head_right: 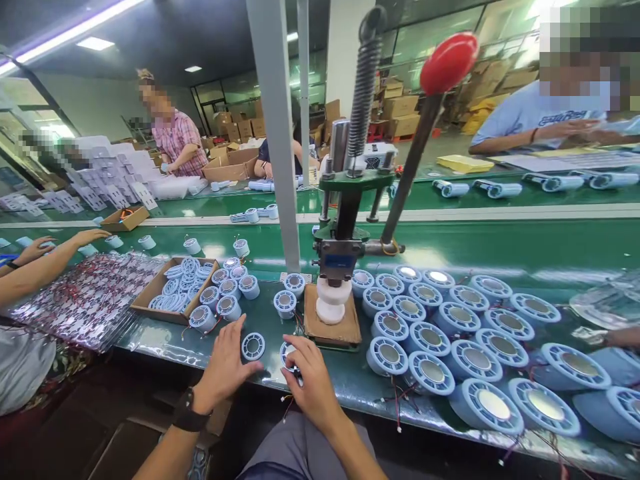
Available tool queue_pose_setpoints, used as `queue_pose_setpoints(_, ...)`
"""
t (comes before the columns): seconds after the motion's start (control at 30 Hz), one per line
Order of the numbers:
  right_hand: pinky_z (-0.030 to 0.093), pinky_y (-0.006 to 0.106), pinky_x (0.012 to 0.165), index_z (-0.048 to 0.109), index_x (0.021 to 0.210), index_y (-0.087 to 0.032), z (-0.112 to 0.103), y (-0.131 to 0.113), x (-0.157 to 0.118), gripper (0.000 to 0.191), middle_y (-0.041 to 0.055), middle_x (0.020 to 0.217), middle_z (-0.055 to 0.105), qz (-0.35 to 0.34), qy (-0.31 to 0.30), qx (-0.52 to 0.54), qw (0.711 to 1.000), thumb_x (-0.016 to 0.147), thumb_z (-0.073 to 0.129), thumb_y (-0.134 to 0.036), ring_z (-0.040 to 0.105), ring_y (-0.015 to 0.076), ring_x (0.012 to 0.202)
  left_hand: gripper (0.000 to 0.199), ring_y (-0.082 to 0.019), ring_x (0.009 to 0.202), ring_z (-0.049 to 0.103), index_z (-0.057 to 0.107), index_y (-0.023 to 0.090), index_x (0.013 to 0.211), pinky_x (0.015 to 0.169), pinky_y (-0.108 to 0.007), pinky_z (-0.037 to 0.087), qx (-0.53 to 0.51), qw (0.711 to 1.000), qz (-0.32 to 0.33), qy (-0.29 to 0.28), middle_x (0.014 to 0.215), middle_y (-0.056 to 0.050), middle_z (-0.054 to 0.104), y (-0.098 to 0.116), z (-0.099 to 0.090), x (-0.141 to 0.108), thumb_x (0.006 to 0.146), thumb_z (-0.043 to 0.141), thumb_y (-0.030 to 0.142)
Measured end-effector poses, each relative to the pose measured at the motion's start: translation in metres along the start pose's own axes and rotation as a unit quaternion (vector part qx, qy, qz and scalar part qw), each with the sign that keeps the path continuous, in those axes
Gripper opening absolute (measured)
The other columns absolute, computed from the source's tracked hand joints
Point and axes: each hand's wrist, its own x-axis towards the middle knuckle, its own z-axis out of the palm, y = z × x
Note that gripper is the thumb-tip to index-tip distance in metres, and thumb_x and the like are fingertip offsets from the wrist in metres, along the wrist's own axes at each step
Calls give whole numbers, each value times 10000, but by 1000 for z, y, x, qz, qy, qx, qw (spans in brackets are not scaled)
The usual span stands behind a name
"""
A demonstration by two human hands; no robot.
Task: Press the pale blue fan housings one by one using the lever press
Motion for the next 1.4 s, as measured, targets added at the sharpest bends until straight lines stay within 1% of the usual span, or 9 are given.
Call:
queue_pose_setpoints(0.13,528,386,955,611,948,-193,1,3,-4,85,109,1286,594,9,22,16,1000,907,537,-207,579,213,1171,712,-282,1272,458,389,259,1469,1078,-502,393,-63,982,129,-120,1417,-107,526,-15,-15,11,807,644,200)
queue_pose_setpoints(0.27,538,365,975,556,1228,-193,8,7,-10,370,118,1273,594,67,62,26,995,861,592,-229,595,210,1186,659,-265,1173,542,429,221,1433,1032,-488,449,-110,986,106,-69,1284,-112,608,-8,-11,16,808,637,197)
queue_pose_setpoints(0.4,556,344,969,510,1311,-161,15,9,-14,522,121,1251,626,115,71,13,991,799,602,-197,638,213,1142,713,-250,1115,595,350,225,1468,983,-438,497,-180,979,93,-9,1234,-107,620,35,-2,11,824,656,246)
queue_pose_setpoints(0.5,549,344,990,494,1338,-153,18,9,-16,592,120,1271,622,120,91,13,989,749,544,-132,638,209,1153,716,-268,1138,576,373,231,1450,999,-451,486,-181,976,117,-14,1242,-111,613,67,2,9,803,679,227)
queue_pose_setpoints(0.6,548,346,993,477,1368,-157,19,8,-17,629,114,1262,630,132,102,21,986,742,521,-126,643,203,1148,704,-282,1125,572,399,226,1429,989,-472,485,-167,981,100,-8,1216,-111,614,83,7,11,780,666,177)
queue_pose_setpoints(1.0,571,292,924,232,1544,-165,14,0,-12,832,97,1205,664,132,97,40,986,772,534,-95,681,181,1059,775,-262,1030,600,362,245,1442,933,-440,497,-219,974,-24,57,1071,-74,603,96,25,5,741,672,133)
queue_pose_setpoints(1.07,578,299,915,268,1538,-162,13,-1,-11,799,99,1199,666,135,97,37,985,795,560,-124,684,189,1050,795,-268,1057,593,322,244,1473,948,-447,491,-234,969,-31,70,1093,-86,597,97,29,4,762,664,145)
queue_pose_setpoints(1.23,553,368,1001,536,1393,-176,14,4,-12,570,119,1288,614,85,73,-2,994,826,564,-129,626,225,1172,795,-271,1114,579,300,231,1493,993,-456,475,-274,958,-45,71,1161,-106,587,92,39,-1,785,656,164)
queue_pose_setpoints(1.4,550,387,1008,442,1468,-183,12,3,-19,660,129,1343,565,86,8,-46,995,822,490,-59,589,224,1220,571,-273,1323,476,390,216,1453,1113,-484,394,-291,956,-16,37,1394,-140,513,87,52,-10,900,532,220)
